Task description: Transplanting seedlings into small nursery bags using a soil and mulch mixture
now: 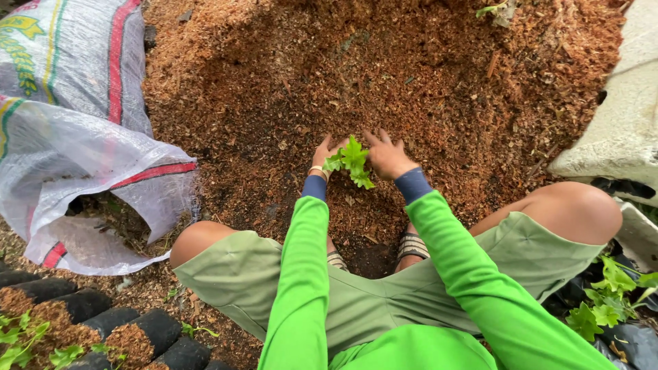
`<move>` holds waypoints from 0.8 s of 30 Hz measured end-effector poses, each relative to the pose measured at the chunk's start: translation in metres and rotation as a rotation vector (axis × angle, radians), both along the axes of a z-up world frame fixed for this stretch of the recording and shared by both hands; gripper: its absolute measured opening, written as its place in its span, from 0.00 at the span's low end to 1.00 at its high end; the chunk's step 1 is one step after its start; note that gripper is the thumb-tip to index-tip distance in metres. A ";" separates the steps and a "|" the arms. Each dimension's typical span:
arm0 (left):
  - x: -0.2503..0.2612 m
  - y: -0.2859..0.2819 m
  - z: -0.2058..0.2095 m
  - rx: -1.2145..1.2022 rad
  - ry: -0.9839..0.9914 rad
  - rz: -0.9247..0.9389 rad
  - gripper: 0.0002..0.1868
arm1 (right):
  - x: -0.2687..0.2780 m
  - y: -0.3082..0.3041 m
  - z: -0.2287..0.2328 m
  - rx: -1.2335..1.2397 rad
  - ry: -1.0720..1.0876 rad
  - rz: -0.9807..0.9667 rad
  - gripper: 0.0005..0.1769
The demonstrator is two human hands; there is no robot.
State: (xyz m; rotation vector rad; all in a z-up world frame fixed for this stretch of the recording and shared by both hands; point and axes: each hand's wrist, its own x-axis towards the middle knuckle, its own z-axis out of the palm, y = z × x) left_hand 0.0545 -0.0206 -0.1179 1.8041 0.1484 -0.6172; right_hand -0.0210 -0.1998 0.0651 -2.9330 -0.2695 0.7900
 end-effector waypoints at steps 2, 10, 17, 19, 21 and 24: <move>-0.014 0.002 0.001 0.122 -0.026 -0.101 0.38 | -0.002 -0.015 -0.037 0.067 0.007 -0.048 0.33; -0.051 -0.008 0.031 0.201 -0.368 0.119 0.22 | 0.000 -0.049 0.007 0.610 0.211 -0.172 0.39; -0.096 0.001 0.037 -0.097 -0.301 0.277 0.41 | -0.026 -0.125 -0.225 0.083 -0.218 -0.805 0.22; -0.099 0.000 0.060 -0.056 -0.616 0.300 0.36 | -0.021 -0.123 -0.240 0.181 -0.187 -0.861 0.24; -0.096 0.003 0.067 0.285 -0.714 0.015 0.21 | -0.010 -0.092 -0.186 0.618 -0.115 -0.852 0.23; -0.090 0.003 0.022 0.283 -0.632 0.153 0.14 | -0.021 -0.024 0.015 0.783 -0.043 -0.531 0.27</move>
